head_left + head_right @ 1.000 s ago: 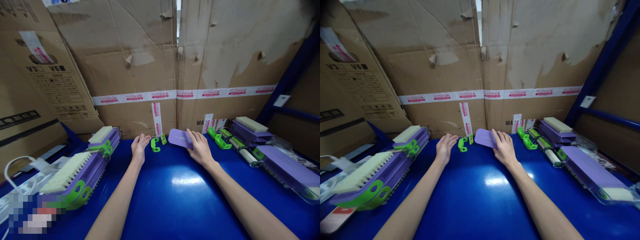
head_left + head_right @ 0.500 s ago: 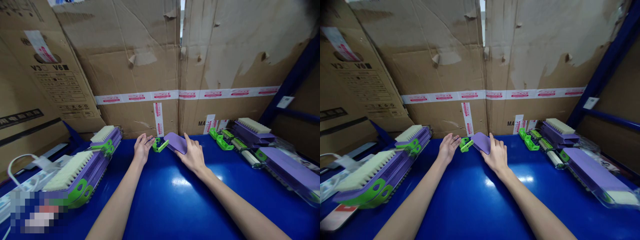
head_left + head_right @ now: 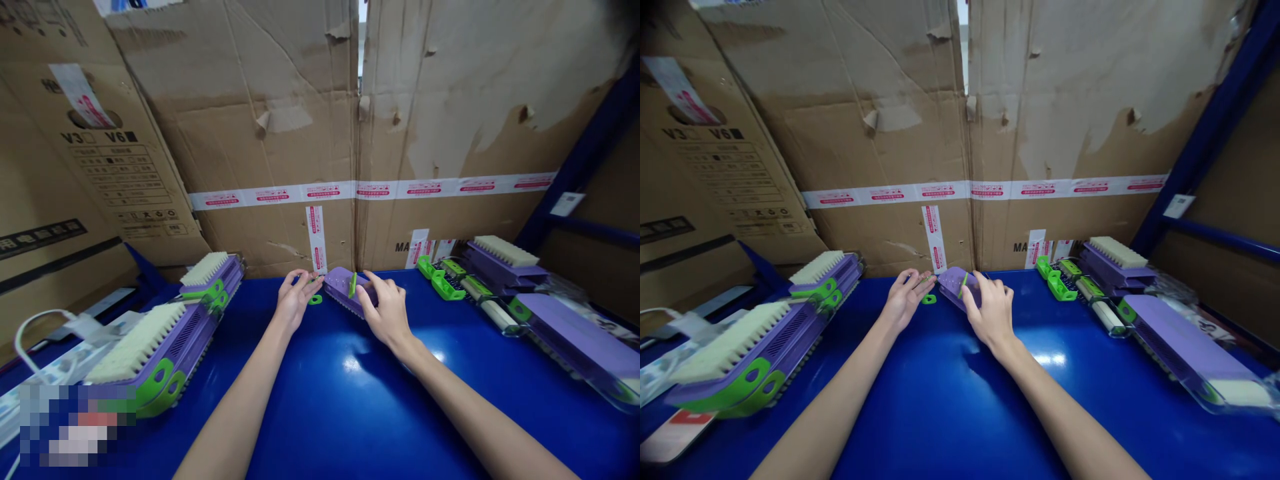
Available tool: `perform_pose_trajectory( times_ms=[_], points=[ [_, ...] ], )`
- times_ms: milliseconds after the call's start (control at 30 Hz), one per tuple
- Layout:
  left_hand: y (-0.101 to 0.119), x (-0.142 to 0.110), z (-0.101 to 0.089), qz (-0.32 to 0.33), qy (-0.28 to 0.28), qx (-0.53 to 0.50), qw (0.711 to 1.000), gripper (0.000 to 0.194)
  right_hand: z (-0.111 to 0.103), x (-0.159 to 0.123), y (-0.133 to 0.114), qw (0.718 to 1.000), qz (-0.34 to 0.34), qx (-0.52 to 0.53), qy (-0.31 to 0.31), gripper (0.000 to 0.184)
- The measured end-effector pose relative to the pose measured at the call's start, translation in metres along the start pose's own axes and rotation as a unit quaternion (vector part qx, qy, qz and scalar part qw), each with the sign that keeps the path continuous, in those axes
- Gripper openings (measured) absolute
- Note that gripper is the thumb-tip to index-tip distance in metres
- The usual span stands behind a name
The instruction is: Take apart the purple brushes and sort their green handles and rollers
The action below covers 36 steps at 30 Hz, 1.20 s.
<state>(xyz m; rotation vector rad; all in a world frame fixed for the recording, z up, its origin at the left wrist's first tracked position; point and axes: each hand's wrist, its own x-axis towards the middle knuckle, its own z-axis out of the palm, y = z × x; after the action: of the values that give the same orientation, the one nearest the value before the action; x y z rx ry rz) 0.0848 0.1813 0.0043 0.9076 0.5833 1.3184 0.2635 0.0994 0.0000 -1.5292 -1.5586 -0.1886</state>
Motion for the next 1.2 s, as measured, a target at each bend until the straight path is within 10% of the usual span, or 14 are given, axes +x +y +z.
perform_pose_trajectory(
  times_ms=[300, 533, 1000, 1200],
  points=[
    [-0.002, -0.009, 0.015, -0.021, -0.045, -0.009, 0.999, 0.042, -0.007, 0.01, -0.003, 0.938, 0.179, 0.296, -0.019, 0.045],
    [-0.002, -0.008, 0.017, -0.013, 0.001, 0.013, 1.0, 0.042, -0.009, 0.013, 0.0, 0.895, 0.173, 0.411, 0.009, 0.051],
    [0.005, -0.008, 0.016, -0.092, 0.047, 0.043, 0.994, 0.023, -0.019, 0.008, 0.0, 0.966, -0.106, 0.233, 0.035, 0.041],
    [0.008, -0.009, 0.012, -0.075, -0.032, 0.045, 0.996, 0.038, -0.017, 0.011, -0.001, 0.954, 0.029, 0.297, 0.029, 0.043]
  ],
)
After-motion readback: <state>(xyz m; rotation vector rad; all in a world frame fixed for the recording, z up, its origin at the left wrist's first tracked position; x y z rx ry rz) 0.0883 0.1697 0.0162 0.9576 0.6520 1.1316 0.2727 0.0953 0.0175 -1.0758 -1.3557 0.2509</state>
